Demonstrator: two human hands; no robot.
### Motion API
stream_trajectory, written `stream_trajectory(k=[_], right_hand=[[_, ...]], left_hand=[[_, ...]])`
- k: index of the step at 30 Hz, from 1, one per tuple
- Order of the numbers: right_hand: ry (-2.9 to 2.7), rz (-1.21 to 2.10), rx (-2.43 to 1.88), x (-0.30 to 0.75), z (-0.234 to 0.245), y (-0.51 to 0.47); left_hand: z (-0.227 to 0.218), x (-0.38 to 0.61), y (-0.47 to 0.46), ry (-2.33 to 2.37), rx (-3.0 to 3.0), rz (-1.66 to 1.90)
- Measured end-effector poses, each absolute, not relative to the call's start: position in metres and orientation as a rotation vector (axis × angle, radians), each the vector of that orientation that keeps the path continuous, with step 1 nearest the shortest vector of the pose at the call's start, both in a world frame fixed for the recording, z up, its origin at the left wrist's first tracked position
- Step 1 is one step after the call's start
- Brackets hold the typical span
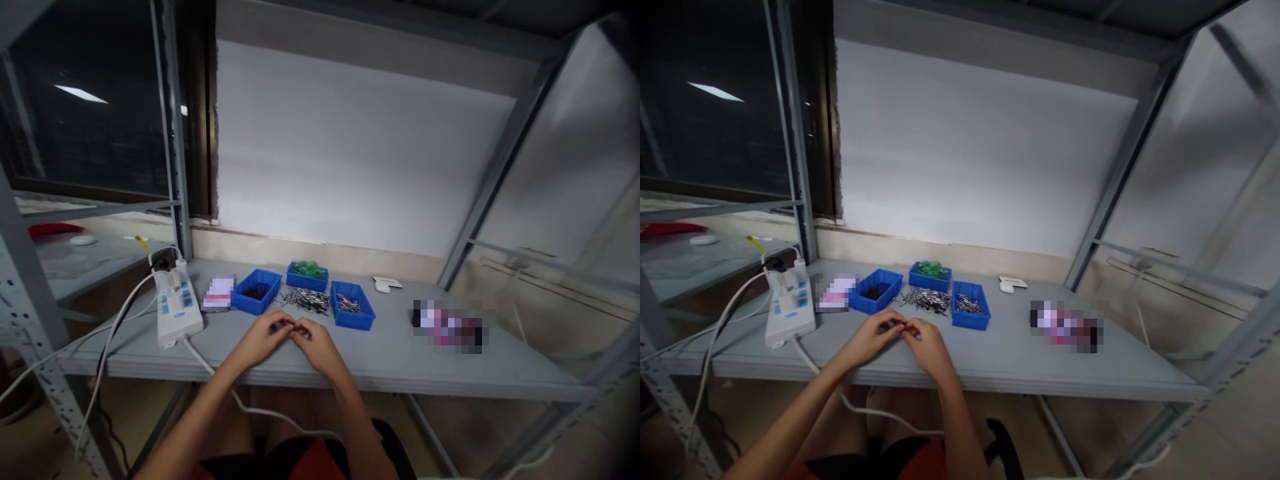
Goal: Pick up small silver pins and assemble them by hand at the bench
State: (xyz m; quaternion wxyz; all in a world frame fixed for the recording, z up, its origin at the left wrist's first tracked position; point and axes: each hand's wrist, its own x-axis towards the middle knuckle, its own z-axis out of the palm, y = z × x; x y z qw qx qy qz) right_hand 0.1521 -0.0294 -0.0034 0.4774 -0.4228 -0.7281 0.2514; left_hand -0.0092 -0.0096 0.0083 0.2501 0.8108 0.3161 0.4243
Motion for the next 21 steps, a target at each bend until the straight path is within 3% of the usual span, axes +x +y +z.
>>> stream_trajectory(k=[8,16,21], right_hand=[[-1.713,0.569,-1.077,0.1537,-0.0027,-0.0299],[-1.684,0.524,-1.121,0.1553,-0.0001,-0.0293],[-1.682,0.521,-1.141,0.1547,0.0005,-0.0278]], left_hand=[[0.0042,-0.0091,-0.0062,1.007,2.165,1.222],[0.0047,-0.0089,-0.0073,0.917,2.309,0.955],[0.0025,-0.0092,-0.0056,0.99,2.249,1.075]])
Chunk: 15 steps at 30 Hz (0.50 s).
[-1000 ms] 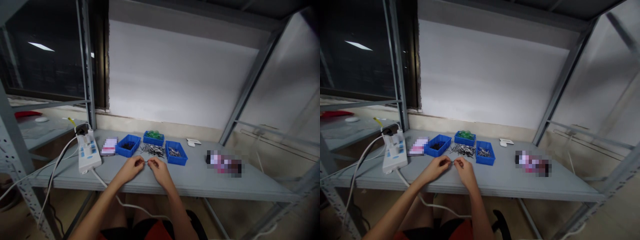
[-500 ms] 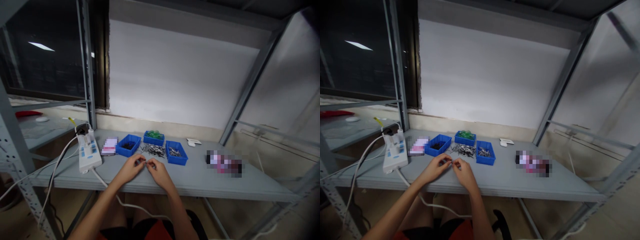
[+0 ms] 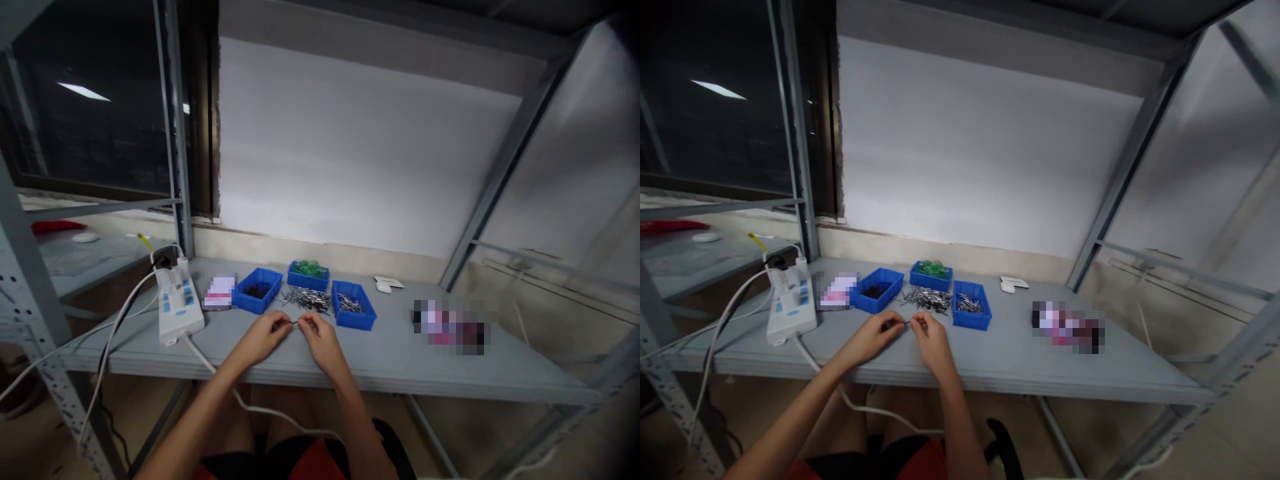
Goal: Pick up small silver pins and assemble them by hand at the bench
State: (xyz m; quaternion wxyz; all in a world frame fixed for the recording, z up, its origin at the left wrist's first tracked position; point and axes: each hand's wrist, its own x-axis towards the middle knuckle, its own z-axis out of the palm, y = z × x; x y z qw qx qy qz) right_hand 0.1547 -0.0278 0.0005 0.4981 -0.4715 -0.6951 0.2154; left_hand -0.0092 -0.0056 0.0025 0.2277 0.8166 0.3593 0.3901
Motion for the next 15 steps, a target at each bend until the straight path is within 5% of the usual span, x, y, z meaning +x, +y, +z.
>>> stream_trajectory(k=[15], right_hand=[[-1.807,0.516,-1.151,0.1544,-0.0076,-0.0257]], left_hand=[[0.0004,-0.0086,-0.0029,1.004,2.14,1.253]])
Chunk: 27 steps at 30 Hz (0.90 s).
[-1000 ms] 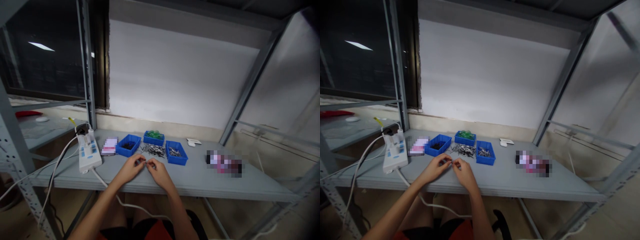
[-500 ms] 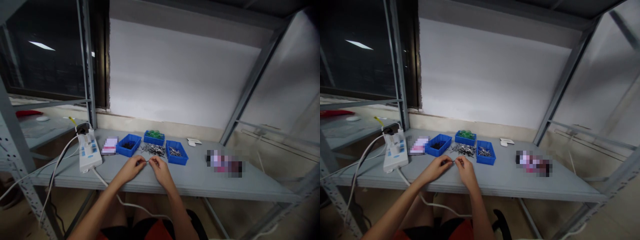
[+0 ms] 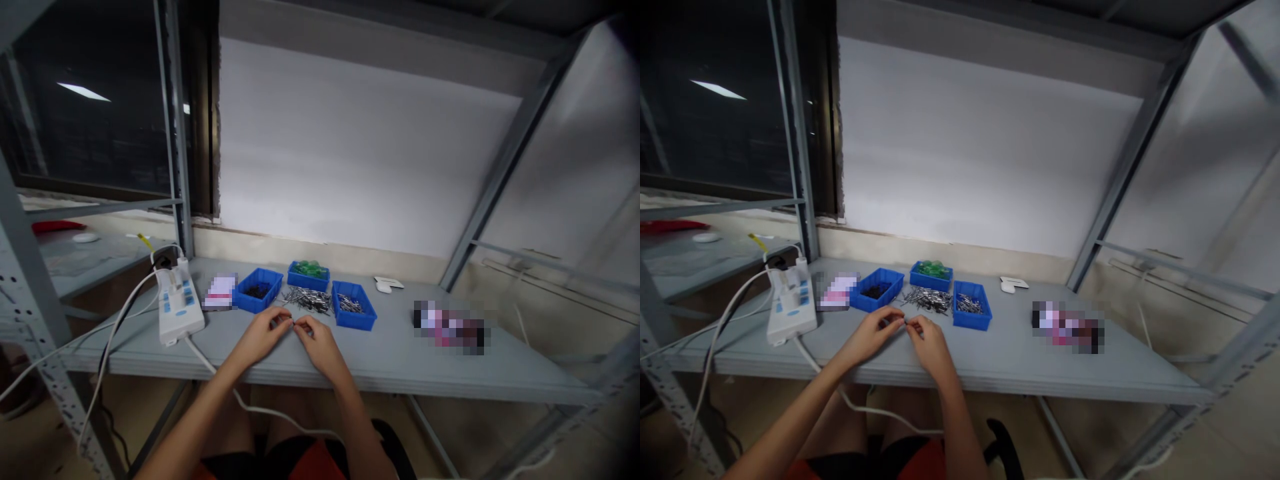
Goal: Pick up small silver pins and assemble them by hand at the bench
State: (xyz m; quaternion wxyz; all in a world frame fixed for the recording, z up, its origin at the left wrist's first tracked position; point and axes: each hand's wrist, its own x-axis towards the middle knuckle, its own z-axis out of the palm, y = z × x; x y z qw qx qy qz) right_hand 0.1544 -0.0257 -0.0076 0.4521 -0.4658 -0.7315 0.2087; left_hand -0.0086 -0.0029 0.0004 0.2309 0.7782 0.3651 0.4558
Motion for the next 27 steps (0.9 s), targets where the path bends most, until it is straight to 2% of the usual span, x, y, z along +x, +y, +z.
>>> stream_trajectory(k=[17,23,27], right_hand=[[-1.758,0.508,-1.174,0.154,-0.006,-0.027],[-1.705,0.522,-1.147,0.156,-0.001,-0.029],[-1.682,0.527,-1.155,0.156,-0.001,-0.027]], left_hand=[[0.0,-0.01,-0.001,1.004,2.209,1.193],[-0.004,-0.01,0.0,1.006,2.27,1.044],[-0.002,-0.01,0.0,1.015,2.22,1.126]])
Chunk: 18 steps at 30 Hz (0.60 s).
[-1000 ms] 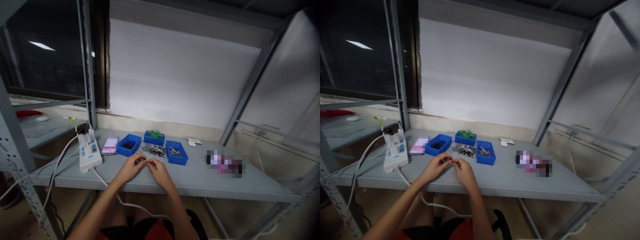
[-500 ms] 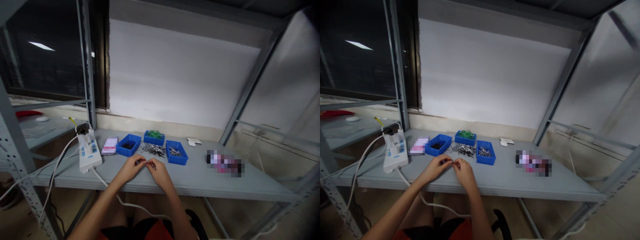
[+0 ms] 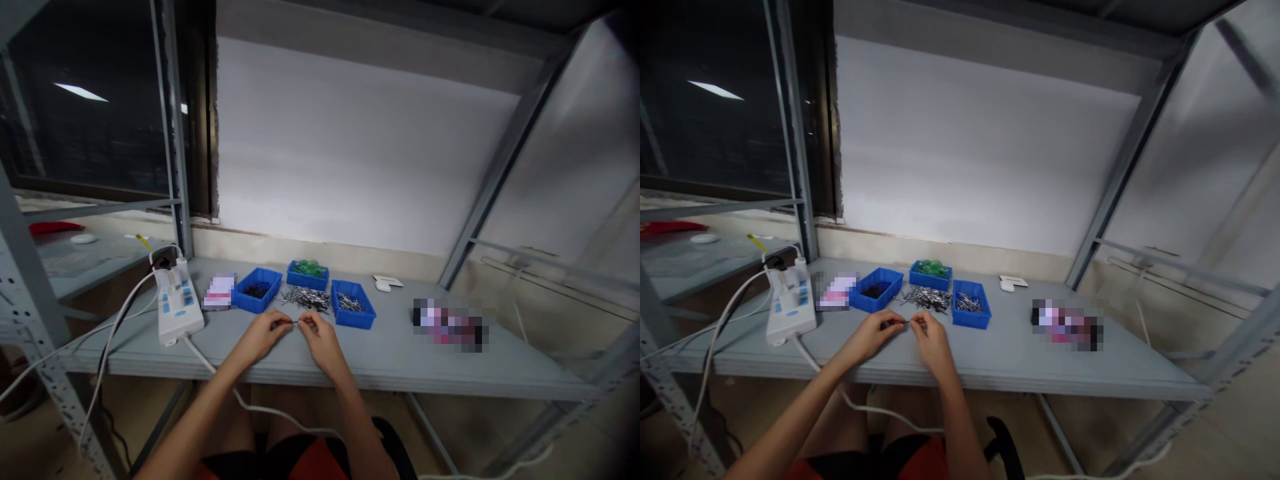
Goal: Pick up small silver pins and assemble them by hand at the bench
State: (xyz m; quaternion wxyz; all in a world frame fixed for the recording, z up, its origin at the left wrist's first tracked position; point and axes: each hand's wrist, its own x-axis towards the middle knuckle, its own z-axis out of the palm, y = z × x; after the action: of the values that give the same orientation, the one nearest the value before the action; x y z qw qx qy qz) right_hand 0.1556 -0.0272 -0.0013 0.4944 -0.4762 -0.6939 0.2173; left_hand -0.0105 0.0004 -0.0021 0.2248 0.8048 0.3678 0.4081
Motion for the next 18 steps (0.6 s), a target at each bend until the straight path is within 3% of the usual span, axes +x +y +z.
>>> stream_trajectory(k=[5,13,18], right_hand=[[-1.778,0.522,-1.158,0.154,-0.006,-0.025],[-1.883,0.479,-1.14,0.152,-0.008,-0.028],[-1.784,0.508,-1.175,0.153,-0.013,-0.02]], left_hand=[[0.003,-0.012,-0.002,0.987,2.165,1.28],[0.006,-0.009,-0.01,0.853,2.238,1.209],[0.014,-0.015,-0.001,1.076,2.258,1.395]])
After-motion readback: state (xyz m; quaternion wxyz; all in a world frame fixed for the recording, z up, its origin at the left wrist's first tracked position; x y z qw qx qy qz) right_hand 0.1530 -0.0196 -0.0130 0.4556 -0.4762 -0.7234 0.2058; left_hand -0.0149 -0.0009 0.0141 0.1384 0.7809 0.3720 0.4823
